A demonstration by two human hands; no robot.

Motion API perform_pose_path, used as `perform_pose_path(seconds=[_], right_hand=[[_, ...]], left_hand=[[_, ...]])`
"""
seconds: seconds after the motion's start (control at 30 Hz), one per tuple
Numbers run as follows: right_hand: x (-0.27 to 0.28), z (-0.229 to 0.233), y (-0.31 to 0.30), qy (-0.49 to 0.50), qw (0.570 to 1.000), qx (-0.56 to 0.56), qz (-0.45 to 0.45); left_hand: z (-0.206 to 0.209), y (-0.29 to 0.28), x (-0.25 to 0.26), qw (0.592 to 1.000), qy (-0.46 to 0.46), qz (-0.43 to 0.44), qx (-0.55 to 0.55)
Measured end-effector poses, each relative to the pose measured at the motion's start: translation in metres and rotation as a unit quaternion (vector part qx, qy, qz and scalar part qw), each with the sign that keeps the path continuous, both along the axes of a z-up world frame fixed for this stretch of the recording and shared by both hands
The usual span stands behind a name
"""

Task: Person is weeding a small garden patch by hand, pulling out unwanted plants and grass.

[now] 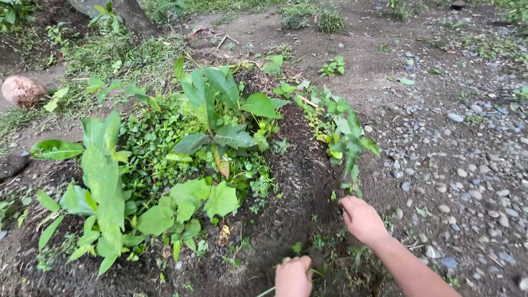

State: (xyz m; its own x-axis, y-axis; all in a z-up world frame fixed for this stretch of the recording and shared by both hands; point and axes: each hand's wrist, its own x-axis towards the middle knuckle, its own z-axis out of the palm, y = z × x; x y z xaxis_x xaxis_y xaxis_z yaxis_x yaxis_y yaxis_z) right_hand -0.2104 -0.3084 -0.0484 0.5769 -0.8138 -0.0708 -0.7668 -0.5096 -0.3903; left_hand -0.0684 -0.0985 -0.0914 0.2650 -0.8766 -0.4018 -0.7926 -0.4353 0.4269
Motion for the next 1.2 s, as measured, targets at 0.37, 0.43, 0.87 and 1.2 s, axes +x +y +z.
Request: perform_pose_path(seconds=[0.37,0.43,0.87,1.2], right_hand=[[0.041,-0.051,-0.166,0.009,0.988,-0.071,0.14],[0.041,-0.039,-0.188,0.178,0.959,-0.144,0.168],[0.037,-0.053,-0.234,0.398,0.909,-0.035,0.117],[-0.004,-0.02,-0.228,0.247,0.933,0.255,-0.06]], left_hand=[[-0.203,-0.208,-0.036,0.88,0.337,0.325,-0.083],[-0.314,-0.256,-0.053,0.265,0.742,0.609,0.094],[-0.306,-0.35,-0.043,0.714,0.429,0.548,-0.074],[-0.352,-0.447,-0.054,0.883,0.219,0.327,0.257]])
